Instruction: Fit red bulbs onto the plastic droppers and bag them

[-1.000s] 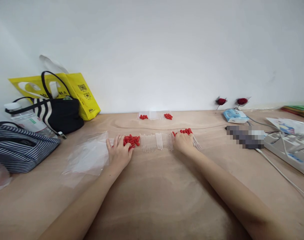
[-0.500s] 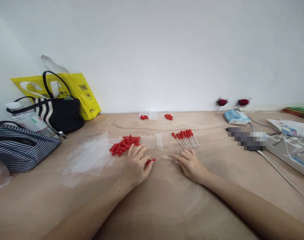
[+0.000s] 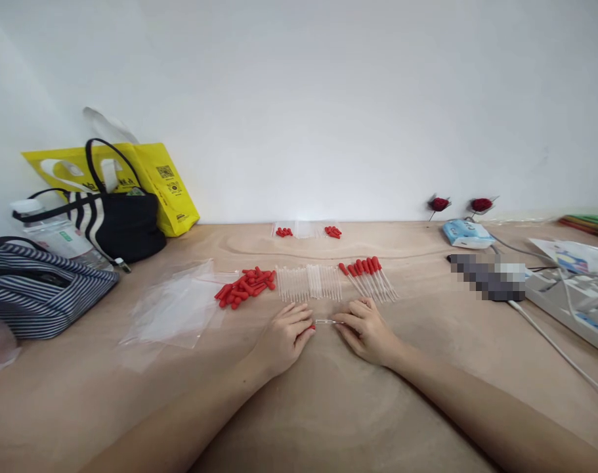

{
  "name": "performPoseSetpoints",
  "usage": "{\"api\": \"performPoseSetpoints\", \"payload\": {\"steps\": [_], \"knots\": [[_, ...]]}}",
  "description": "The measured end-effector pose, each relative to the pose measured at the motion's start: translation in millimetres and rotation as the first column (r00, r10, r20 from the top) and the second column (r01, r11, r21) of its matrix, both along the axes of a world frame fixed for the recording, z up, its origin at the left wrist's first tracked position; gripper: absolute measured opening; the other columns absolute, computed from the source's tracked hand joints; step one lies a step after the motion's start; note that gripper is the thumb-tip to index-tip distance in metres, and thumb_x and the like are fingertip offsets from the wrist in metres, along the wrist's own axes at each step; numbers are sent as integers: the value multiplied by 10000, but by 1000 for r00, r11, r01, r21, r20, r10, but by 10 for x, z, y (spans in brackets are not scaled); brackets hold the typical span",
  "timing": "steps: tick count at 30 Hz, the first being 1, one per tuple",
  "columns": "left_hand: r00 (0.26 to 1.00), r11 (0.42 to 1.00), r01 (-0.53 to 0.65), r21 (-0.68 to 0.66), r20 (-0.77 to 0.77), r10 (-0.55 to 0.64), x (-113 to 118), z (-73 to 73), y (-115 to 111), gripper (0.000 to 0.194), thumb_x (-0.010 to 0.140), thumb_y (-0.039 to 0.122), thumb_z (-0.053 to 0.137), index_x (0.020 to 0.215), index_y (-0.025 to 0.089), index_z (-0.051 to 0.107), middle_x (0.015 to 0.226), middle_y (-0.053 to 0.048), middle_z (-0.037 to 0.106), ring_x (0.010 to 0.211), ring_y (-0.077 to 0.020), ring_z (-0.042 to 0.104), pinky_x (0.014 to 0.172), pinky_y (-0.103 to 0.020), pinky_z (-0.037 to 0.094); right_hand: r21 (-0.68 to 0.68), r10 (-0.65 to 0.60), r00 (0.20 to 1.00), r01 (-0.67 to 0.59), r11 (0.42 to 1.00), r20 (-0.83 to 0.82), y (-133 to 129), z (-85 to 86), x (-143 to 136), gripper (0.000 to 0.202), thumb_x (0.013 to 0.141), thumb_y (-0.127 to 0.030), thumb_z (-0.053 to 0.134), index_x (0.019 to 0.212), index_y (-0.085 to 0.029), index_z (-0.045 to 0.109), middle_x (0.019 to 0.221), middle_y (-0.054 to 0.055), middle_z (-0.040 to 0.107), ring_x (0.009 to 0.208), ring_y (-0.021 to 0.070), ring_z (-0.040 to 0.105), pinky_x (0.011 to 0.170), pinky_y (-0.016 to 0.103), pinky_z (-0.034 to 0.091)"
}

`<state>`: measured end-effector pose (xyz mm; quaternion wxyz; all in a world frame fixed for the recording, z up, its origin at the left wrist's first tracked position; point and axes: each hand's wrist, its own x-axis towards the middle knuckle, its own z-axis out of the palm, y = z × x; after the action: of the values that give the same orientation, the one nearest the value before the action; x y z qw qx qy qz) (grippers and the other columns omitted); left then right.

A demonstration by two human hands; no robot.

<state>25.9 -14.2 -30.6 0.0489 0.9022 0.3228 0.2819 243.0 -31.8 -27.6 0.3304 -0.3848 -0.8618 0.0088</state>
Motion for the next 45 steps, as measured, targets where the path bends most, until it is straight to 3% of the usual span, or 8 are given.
{"api": "performPoseSetpoints", "payload": {"steps": [18,26,34,45], "knots": [[987,997,-72,11,142,70,54,35,-15,181,865,201,418,866,165,595,844,-45,690,910,-192,626,964,-474,366,26,43,999,-43,999,-25,-117,36,-83,180,833,-160,436,912,-155,598,742,33,595,690,130,488,769,329,324],[985,1000,18,-12,175,-16,29,49,-21,157,862,183,429,887,179,584,851,-31,694,917,-191,627,983,-488,328,-35,110,993,-111,993,-33,-99,48,-49,188,832,-123,420,923,-167,578,747,20,589,701,123,495,797,345,289],[984,990,134,-31,120,-129,28,42,-47,147,856,158,415,896,177,555,852,-29,680,965,-171,595,1009,-441,279,-10,129,992,-129,992,-10,-73,61,-38,197,837,-132,398,889,-157,586,716,25,559,690,127,472,759,337,273],[982,989,148,9,121,-148,36,29,-51,135,850,169,414,864,177,548,828,-24,672,957,-165,593,1020,-421,257,-26,114,993,-114,993,20,-64,27,-132,211,857,-153,364,860,-157,575,716,34,544,672,135,429,697,303,269]]}}
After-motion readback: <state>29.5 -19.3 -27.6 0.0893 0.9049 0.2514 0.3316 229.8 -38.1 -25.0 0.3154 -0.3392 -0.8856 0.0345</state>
